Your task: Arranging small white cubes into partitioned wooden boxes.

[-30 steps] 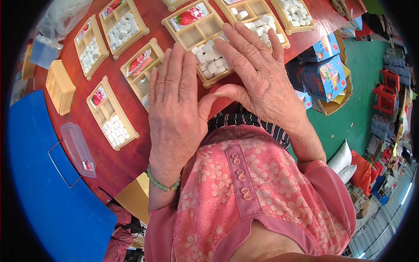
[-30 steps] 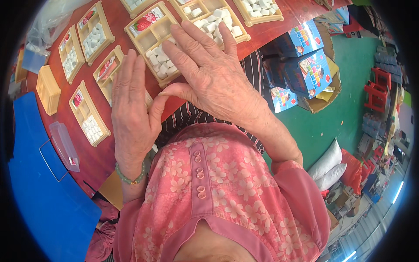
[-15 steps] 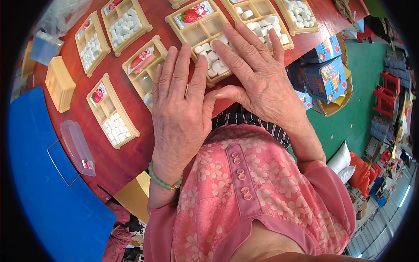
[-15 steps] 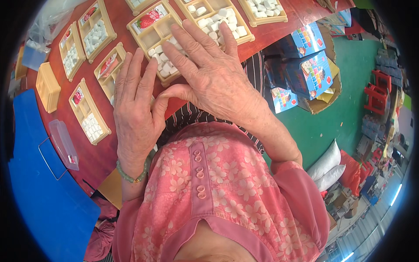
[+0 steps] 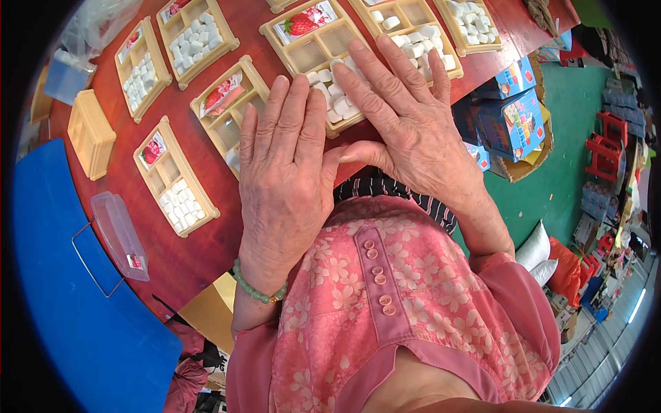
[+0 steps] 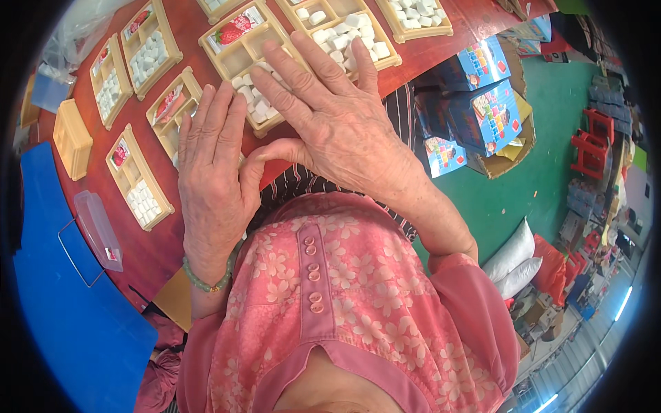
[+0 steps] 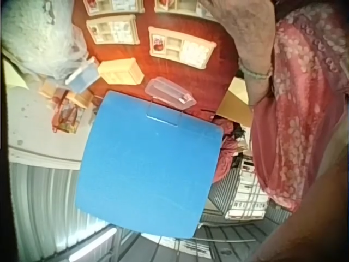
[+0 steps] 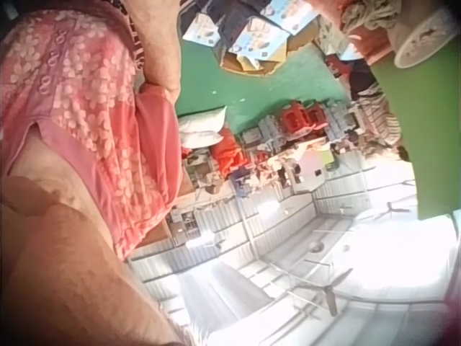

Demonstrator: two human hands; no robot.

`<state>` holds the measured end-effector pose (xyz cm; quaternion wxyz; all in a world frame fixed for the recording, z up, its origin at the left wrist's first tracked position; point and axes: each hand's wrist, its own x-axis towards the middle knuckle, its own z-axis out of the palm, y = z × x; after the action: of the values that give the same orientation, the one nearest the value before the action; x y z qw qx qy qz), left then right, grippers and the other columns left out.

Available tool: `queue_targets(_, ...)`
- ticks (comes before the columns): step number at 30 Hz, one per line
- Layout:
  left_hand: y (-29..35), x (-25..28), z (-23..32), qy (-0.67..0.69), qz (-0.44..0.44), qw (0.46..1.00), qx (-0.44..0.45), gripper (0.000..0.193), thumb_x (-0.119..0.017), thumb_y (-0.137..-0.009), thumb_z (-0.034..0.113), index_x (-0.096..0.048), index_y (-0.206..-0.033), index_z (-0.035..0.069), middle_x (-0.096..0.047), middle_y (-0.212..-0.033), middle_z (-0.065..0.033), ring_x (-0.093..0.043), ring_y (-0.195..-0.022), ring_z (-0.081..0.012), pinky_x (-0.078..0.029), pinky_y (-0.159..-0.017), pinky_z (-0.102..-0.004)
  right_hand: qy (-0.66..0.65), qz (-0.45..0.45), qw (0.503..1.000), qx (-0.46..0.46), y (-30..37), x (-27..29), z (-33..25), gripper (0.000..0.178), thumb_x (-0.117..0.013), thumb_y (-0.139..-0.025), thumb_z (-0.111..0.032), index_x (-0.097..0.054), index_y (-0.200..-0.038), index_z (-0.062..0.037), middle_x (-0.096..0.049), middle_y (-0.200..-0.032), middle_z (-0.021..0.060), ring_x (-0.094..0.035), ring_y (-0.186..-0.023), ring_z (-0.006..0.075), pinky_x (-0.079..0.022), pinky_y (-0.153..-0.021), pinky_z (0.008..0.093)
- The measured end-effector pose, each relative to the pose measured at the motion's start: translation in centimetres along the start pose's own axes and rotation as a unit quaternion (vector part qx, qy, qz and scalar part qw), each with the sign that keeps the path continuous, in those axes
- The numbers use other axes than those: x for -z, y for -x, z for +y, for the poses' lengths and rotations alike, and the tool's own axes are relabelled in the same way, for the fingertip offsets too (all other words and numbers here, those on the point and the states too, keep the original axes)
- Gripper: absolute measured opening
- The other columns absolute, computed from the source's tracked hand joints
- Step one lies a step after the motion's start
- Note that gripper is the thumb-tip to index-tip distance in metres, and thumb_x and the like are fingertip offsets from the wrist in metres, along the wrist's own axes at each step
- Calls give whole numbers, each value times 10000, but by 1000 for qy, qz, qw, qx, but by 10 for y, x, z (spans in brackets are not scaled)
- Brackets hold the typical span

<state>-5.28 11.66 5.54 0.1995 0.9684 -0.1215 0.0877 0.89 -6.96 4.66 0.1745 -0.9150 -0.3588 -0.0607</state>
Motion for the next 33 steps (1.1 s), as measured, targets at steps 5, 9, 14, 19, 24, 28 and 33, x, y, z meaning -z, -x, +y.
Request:
queue_targets(5, 1, 1, -1, 12, 11, 1000, 14, 625, -710, -878, 219, -510, -1429, 3, -485, -1507, -140, -408, -1447, -295, -286, -1197, -521, -5, -14, 1000, -1, 3, 1, -4, 853, -598, -838, -655, -440, -1521, -170, -427, -1567, 32, -345, -1483, 250, -142, -1175, 665)
queue_targets(9, 3, 3, -2, 5, -3, 1000, 13, 629, -719, -869, 212, -515, -1428, 7, -490, -1505, -135, -405, -1449, -289, -275, -1198, -534, 10, -41, 999, -3, 3, -1, -4, 860, -590, -833, -666, -438, -1525, -177, -423, -1572, 35, -349, -1480, 244, -122, -1181, 664)
queue_targets(14, 5, 2, -1, 7, -14, 1000, 16, 621, -721, -866, 207, -523, -1420, 7, -494, -1502, -136, -406, -1449, -284, -260, -1200, -551, 14, -40, 999, -17, 3, 0, -9, 928, -534, -801, -711, -401, -1552, -181, -341, -1627, 54, -276, -1518, 250, -13, -1236, 566)
queue_targets(19, 6, 1, -3, 4, -10, 1000, 13, 605, -713, -870, 217, -533, -1406, 3, -500, -1496, -134, -405, -1450, -279, -249, -1206, -546, 45, -65, 997, 8, 2, 3, -12, 947, -549, -789, -706, -410, -1544, -153, -333, -1629, 71, -275, -1518, 258, -7, -1238, 562)
queue_targets(24, 7, 3, -2, 5, -13, 1000, 13, 590, -709, -869, 228, -547, -1383, -11, -514, -1479, -140, -408, -1447, -288, -251, -1203, -555, 8, -49, 999, -9, 3, -1, -11, 848, -597, -836, -642, -446, -1517, -160, -367, -1606, 56, -314, -1498, 256, -100, -1203, 632)
queue_targets(28, 8, 1, -3, 10, -7, 1000, 11, 581, -719, -857, 222, -562, -1357, -28, -522, -1466, -157, -411, -1444, -302, -261, -1197, -564, -4, -44, 999, -14, 2, -2, -11, 861, -606, -829, -642, -457, -1505, -131, -363, -1609, 75, -321, -1495, 257, -85, -1206, 626)
queue_targets(33, 8, 4, -2, 9, -6, 1000, 16, 581, -721, -853, 219, -564, -1353, -32, -519, -1467, -166, -418, -1440, -308, -266, -1194, -563, -16, -27, 999, -18, 2, -2, -14, 881, -611, -825, -642, -437, -1517, -125, -363, -1609, 77, -331, -1491, 251, -81, -1209, 620)
